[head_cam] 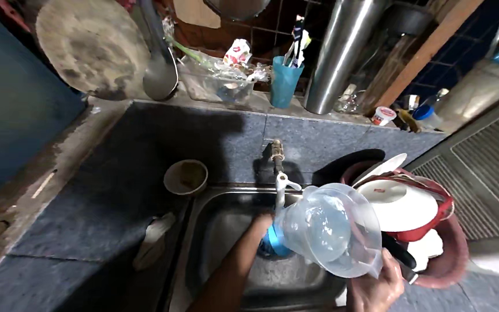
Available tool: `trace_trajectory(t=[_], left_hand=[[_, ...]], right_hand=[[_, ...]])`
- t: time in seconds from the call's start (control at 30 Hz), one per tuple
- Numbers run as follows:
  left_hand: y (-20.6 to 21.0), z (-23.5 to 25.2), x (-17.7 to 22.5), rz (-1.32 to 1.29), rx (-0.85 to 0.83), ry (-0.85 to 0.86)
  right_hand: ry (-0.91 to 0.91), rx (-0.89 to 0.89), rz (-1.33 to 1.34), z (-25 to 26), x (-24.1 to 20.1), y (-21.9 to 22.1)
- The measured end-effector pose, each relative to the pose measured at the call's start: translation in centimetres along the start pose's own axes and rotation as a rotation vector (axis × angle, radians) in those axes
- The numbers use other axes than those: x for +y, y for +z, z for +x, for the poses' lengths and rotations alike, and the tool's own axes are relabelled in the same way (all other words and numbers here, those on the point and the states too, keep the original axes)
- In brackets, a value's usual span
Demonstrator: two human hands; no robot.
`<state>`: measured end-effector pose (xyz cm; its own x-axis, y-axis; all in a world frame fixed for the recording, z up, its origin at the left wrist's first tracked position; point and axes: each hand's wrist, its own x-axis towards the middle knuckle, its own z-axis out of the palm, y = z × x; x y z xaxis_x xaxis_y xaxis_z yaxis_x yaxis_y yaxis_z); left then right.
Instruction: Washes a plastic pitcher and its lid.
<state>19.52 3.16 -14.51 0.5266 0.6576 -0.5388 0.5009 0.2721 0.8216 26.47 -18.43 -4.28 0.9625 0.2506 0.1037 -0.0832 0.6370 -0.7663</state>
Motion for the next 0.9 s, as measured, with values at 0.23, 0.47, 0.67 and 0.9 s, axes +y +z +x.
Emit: trace_trajectory(t=[0.23,0.47,0.67,0.9], left_hand=[[-1.8,-3.1,1.5,0.241,-0.122,0.114],[-2.8,-4.6,2.8,0.842,-0.247,0.382],[-3.4,-5.6,1.4,1.294,-0.151,0.653],[-3.6,-6.8,-3.3,1.442,-0.102,0.737]], right_hand=[[0.041,0.014,-0.138,-0.8,-5.5,-0.5],[0.137,0.061,-0.225,-3.0,-13.8,-4.7],[-0.044,0.140,-0.296,-5.4,-19.5,-10.1],[-0.183,0.250,-0.375,-5.7,-23.0,-16.5]])
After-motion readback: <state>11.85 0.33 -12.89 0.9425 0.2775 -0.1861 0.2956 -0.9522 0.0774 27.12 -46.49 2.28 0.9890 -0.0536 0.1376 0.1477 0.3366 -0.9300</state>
